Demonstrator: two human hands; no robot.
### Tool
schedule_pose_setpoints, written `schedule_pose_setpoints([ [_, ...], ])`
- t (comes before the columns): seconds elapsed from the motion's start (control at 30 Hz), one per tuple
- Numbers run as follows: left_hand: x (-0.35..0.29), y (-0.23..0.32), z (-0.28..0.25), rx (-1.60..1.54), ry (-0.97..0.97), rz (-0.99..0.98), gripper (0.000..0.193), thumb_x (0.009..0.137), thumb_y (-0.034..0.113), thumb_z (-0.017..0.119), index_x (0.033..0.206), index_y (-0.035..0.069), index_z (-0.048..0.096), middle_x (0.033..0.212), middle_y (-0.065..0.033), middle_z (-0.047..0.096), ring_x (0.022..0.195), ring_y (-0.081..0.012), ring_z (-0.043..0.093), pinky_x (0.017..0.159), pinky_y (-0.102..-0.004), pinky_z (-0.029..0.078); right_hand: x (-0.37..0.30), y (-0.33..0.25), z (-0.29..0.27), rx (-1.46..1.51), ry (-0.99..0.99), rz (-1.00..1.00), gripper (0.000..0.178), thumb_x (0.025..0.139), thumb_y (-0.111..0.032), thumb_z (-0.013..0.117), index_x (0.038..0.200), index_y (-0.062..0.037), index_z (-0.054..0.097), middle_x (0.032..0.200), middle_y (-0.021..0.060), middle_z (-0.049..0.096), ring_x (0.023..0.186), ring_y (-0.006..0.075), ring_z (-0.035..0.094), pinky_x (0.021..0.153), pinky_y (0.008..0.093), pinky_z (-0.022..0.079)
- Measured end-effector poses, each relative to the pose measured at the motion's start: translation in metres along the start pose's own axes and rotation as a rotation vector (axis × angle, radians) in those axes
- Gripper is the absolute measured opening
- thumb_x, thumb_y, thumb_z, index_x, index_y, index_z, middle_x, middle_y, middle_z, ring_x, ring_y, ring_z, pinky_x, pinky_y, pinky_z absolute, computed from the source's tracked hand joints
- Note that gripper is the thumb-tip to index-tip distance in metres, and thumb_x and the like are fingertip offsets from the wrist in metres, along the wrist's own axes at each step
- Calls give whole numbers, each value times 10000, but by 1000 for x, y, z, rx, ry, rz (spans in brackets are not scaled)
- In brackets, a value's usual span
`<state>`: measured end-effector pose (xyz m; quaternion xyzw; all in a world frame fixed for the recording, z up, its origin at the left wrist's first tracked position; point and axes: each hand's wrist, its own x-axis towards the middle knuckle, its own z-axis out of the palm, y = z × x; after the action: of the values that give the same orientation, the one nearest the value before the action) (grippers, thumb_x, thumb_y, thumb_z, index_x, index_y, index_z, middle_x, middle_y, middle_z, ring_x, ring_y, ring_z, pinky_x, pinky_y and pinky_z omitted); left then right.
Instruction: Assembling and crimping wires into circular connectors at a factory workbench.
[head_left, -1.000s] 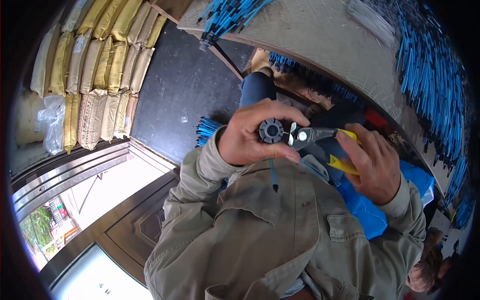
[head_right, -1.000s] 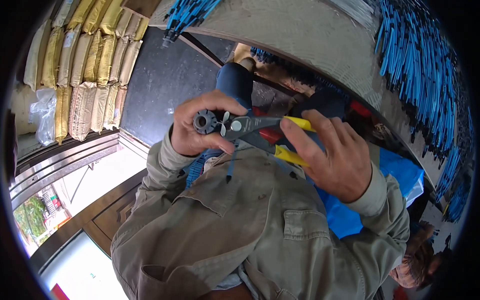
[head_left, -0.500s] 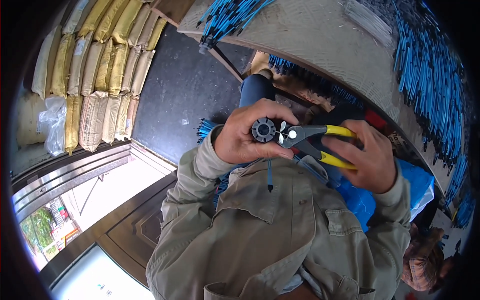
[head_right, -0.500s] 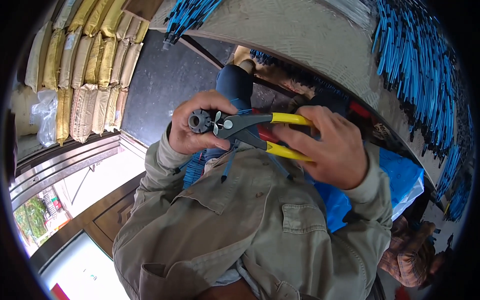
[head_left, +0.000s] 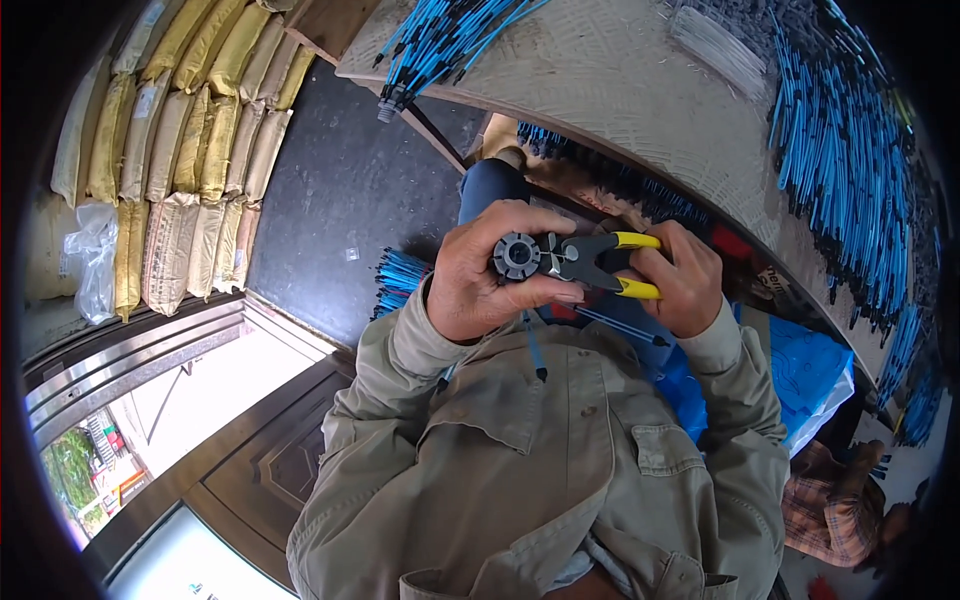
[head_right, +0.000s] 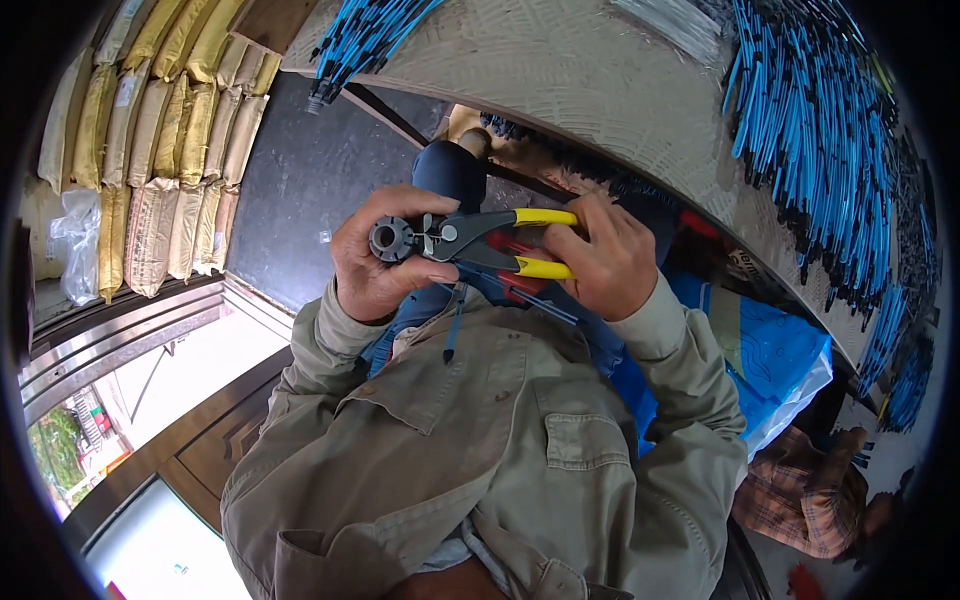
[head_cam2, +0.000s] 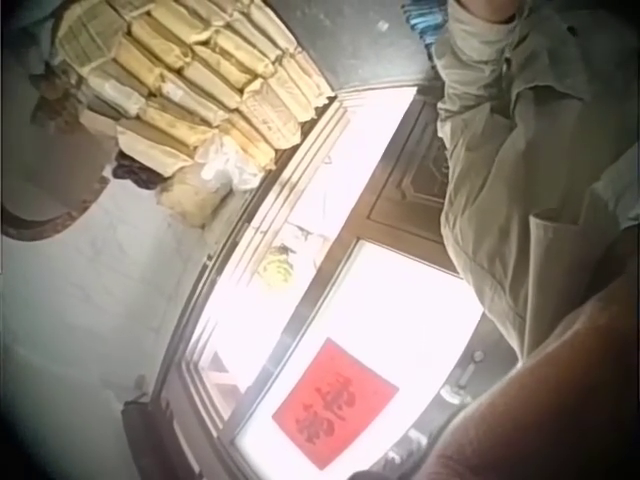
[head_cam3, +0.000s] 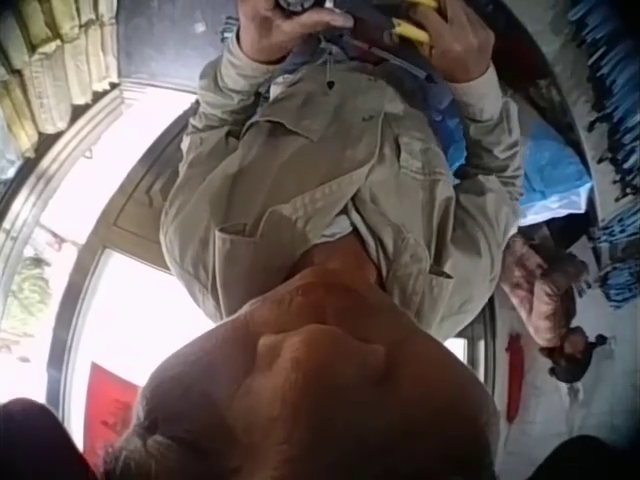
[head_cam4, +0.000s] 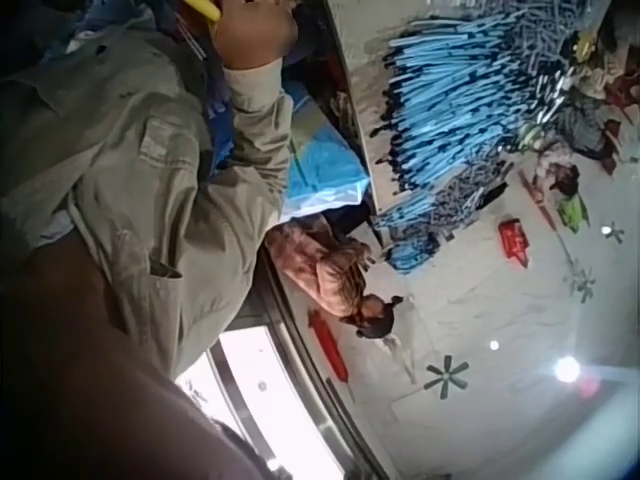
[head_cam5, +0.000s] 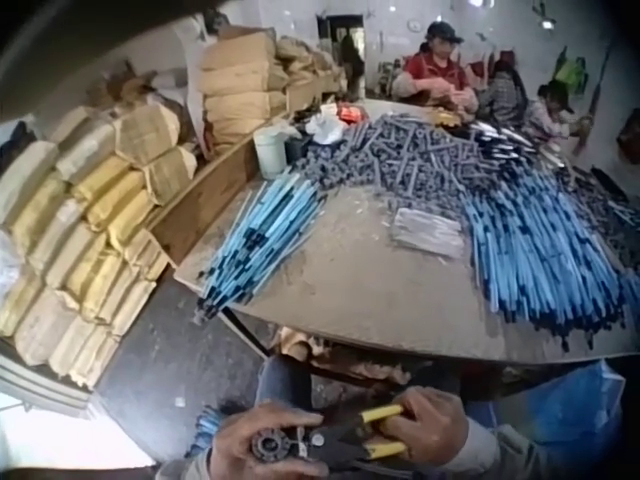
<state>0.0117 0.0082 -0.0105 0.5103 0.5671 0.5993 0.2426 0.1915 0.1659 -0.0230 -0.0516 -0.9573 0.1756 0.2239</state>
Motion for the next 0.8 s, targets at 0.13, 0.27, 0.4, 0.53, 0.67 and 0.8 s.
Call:
schedule_pose_setpoints([
  [0.13,3,-2,-4,3,-27,40,640,589,297,831,1093,-4,578,965,-111,619,853,-185,586,736,-296,457,-5,-3,20,131,29,59,137,701,-128,677,763,-38,593,779,111,528,640,260,564,570,328,459],
  [0.27,-6,-10,-12,-254,-24,-96,864,555,391,836,1220,-27,477,962,-128,613,865,-195,585,746,-309,472,0,-19,65,871,116,448,66,780,-69,612,825,-21,608,792,108,539,694,248,558,639,313,450],
  [0.4,0,-9,28,-851,354,158,1055,509,467,834,1295,-57,365,932,-127,613,864,-199,588,758,-324,488,16,-45,109,1045,380,471,135,823,-67,580,931,1,621,844,107,551,776,231,548,707,299,426],
  [0.53,-12,-18,35,-247,561,380,907,608,320,839,1278,-71,369,939,-130,605,867,-216,594,794,-335,489,10,-57,119,1101,380,546,186,834,-70,574,994,12,622,889,109,549,835,219,536,759,295,410],
  [0.67,-28,-6,23,6,294,-68,542,661,77,794,1126,-13,530,833,-84,609,753,-170,596,730,-262,463,13,-57,113,1219,375,505,197,810,-56,597,992,9,633,920,123,544,835,229,543,758,300,424],
  [0.8,-32,-15,-1,16,186,34,309,678,-36,715,951,5,577,822,-82,602,727,-154,580,681,-266,457,5,-33,59,415,299,160,269,826,-58,567,1079,35,568,1066,150,554,944,226,578,806,299,461],
])
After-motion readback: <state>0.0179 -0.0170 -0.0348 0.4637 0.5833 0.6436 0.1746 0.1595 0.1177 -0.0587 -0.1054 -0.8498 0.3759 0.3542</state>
